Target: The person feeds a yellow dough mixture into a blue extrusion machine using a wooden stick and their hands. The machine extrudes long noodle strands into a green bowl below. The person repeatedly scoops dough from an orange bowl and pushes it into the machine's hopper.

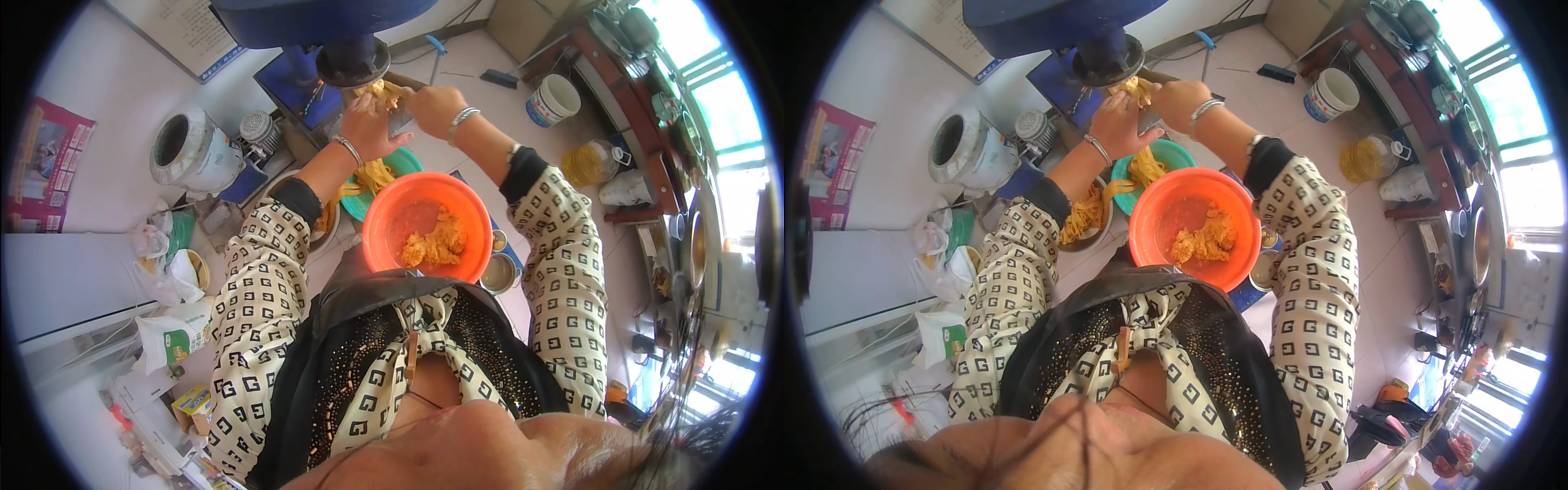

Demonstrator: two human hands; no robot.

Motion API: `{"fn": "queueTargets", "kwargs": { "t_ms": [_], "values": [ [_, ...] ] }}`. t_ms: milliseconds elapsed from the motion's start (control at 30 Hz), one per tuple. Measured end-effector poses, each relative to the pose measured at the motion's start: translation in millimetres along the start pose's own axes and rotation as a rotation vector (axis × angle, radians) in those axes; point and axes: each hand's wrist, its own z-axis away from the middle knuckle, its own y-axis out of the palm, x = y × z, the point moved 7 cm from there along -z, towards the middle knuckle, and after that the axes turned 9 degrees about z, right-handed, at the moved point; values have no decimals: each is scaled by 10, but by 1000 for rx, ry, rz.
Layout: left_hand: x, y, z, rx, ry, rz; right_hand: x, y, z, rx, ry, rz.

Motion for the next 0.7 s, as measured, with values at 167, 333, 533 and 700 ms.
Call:
{"fn": "queueTargets", "kwargs": {
  "t_ms": [167, 333, 533, 700],
  "values": [
    [-8, 2, 55, 151, -68, -63, -143, -224, 485, 56, 68, -96],
    [-64, 9, 7, 114, -69, 81, 8, -27, 427, 47, 23, -81],
    [-42, 39, 25, 52, -37, 50, 46, 110, 246, 36, 21, -81],
    [22, 95, -26, 125, -84, 72, 0, 81, 216, 75, 59, -112]
  ]
}}
